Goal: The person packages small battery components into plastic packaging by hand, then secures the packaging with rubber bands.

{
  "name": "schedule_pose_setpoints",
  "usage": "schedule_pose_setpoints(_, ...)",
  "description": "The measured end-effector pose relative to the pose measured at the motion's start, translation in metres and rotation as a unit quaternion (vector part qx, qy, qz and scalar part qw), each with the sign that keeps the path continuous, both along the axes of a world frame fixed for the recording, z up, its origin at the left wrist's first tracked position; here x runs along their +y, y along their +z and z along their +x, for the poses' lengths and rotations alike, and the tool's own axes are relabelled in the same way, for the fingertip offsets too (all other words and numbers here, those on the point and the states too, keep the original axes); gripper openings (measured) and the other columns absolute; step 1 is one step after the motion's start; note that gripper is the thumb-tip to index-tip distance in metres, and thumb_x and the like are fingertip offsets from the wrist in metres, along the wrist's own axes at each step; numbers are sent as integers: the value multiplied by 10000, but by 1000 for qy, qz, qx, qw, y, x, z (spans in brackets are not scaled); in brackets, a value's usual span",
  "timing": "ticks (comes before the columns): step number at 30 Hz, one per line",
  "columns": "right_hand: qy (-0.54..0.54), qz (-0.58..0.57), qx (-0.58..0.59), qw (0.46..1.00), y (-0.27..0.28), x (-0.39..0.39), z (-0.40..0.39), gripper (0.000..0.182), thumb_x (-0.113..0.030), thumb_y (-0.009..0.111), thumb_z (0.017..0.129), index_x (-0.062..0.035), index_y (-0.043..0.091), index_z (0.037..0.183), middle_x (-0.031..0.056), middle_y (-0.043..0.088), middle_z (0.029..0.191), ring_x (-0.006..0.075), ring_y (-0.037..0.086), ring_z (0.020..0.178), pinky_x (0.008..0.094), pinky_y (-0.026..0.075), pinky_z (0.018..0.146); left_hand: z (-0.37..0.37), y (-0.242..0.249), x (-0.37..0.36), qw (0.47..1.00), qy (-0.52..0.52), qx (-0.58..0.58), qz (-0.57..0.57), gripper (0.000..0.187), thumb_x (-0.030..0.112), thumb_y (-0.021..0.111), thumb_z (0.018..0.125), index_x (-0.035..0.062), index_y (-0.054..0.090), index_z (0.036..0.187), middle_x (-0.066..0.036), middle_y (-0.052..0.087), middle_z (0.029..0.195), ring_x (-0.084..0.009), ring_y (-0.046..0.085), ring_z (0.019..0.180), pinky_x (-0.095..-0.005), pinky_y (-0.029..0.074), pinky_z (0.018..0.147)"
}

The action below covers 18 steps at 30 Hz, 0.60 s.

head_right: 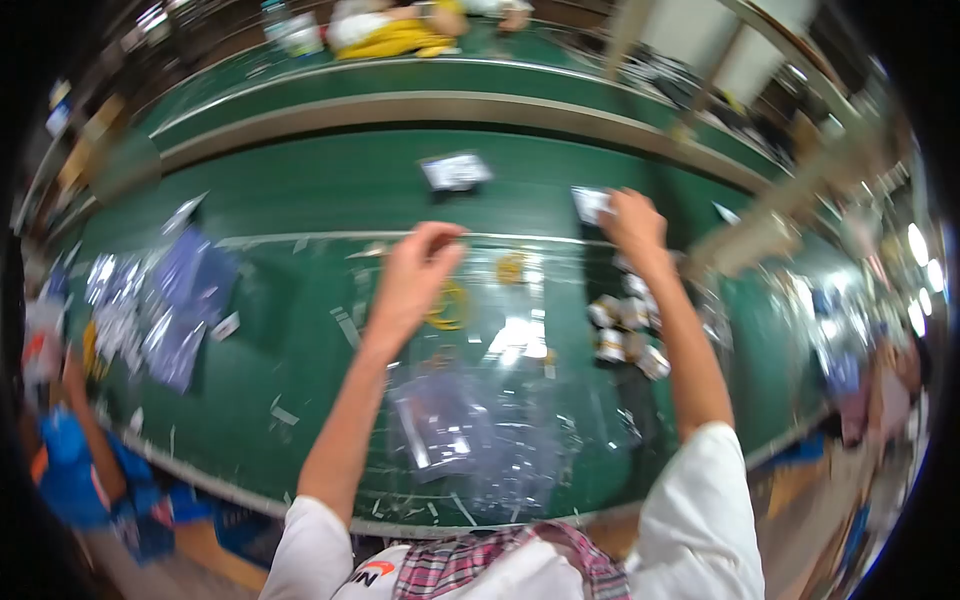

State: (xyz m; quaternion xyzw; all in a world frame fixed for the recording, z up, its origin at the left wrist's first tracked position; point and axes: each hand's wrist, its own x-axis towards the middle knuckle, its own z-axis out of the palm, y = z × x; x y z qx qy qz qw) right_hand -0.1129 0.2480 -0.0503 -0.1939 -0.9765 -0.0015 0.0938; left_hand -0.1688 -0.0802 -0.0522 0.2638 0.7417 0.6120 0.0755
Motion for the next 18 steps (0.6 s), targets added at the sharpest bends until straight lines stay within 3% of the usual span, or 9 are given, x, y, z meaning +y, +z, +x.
schedule_pose_setpoints(2,49,4,43,998,10,-16,11,312,-243,661,846,-77,639,1109,140,589,1088,331,564,1080,444,489,856,7,-4,2,999,9,16,33,219,114,618,884,-5,634,1067,-98,670,945,-171,635,879,-311,505,799)
schedule_pose_setpoints(5,132,-18,131,982,34,-60,31,239,-155,665,855,-48,614,1062,109,569,1039,309,538,1050,404,451,869,24,16,-13,1000,-5,4,4,232,114,636,865,-35,623,1043,-155,661,956,-241,659,870,-344,516,792)
schedule_pose_setpoints(10,197,-146,114,963,72,-134,83,170,-65,630,868,-23,627,1033,112,594,1020,281,538,999,377,423,870,43,25,-75,999,7,33,-23,208,101,637,866,-29,634,1029,-146,660,938,-225,659,856,-334,521,791)
schedule_pose_setpoints(14,192,-195,141,951,83,-148,112,123,-21,634,849,-2,635,971,112,602,989,279,549,954,375,403,910,50,31,-164,978,165,95,-92,159,86,644,866,6,674,1001,-111,680,965,-187,654,853,-297,516,767)
schedule_pose_setpoints(18,201,-206,174,942,91,-143,125,97,11,614,864,5,633,958,101,605,943,246,563,906,344,427,859,36,21,-286,874,383,188,-233,232,114,698,816,16,672,1024,-119,658,1002,-242,629,959,-346,490,854)
